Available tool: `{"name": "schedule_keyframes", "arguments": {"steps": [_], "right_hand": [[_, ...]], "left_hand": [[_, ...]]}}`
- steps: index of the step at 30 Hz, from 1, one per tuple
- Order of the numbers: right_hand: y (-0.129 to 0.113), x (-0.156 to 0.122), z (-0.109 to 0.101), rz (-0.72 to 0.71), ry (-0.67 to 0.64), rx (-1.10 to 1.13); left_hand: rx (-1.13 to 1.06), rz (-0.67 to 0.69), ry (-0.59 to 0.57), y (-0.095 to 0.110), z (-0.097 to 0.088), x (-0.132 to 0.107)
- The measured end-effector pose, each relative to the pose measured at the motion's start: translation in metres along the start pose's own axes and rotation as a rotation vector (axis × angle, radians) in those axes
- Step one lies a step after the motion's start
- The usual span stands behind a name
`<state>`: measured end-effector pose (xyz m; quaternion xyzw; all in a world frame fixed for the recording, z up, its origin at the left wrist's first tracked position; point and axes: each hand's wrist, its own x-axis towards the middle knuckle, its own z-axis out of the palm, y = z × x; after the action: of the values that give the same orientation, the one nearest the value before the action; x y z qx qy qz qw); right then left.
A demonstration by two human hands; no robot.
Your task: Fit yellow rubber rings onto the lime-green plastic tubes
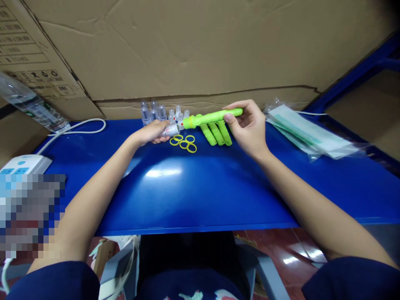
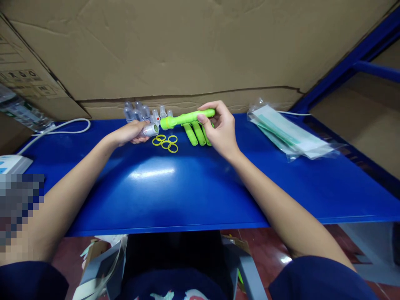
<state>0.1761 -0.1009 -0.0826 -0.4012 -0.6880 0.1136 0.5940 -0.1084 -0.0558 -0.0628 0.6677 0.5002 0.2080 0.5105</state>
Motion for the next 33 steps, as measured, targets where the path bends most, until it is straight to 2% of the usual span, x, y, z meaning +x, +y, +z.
{"name": "schedule_keyframes", "arguments": {"steps": [4,8,15,17,20,22,28,33], "right_hand": [[0.004,0.0,-0.001,-0.029,0.08,-0.075],[0.012,-0.001,-0.001,-0.023,0.109,-0.054],[0.009,-0.005,0.005,-0.001,0.078,-0.046],[0.005,-0.006,0.007,0.003,0.074,-0.048],[0.001,-0.006,0.008,0.007,0.061,-0.055],[0.0,-0.007,0.009,0.008,0.051,-0.047],[-0.006,-0.009,0.011,0.027,0.023,-0.056],[-0.009,-0.009,0.011,0.035,0.034,-0.049]], "left_hand": [[-0.019,-0.072,-0.005,0.006,-0.003,-0.003],[-0.04,-0.073,0.007,0.013,-0.009,-0.006],[0.296,0.003,0.06,0.005,-0.022,-0.003],[0.425,0.02,0.138,0.003,-0.022,-0.001],[0.574,0.103,0.375,0.001,-0.016,0.002],[0.605,0.172,0.475,-0.001,-0.01,0.003],[0.585,0.33,0.54,-0.008,0.006,0.011],[0.551,0.353,0.555,-0.008,0.009,0.009]]}}
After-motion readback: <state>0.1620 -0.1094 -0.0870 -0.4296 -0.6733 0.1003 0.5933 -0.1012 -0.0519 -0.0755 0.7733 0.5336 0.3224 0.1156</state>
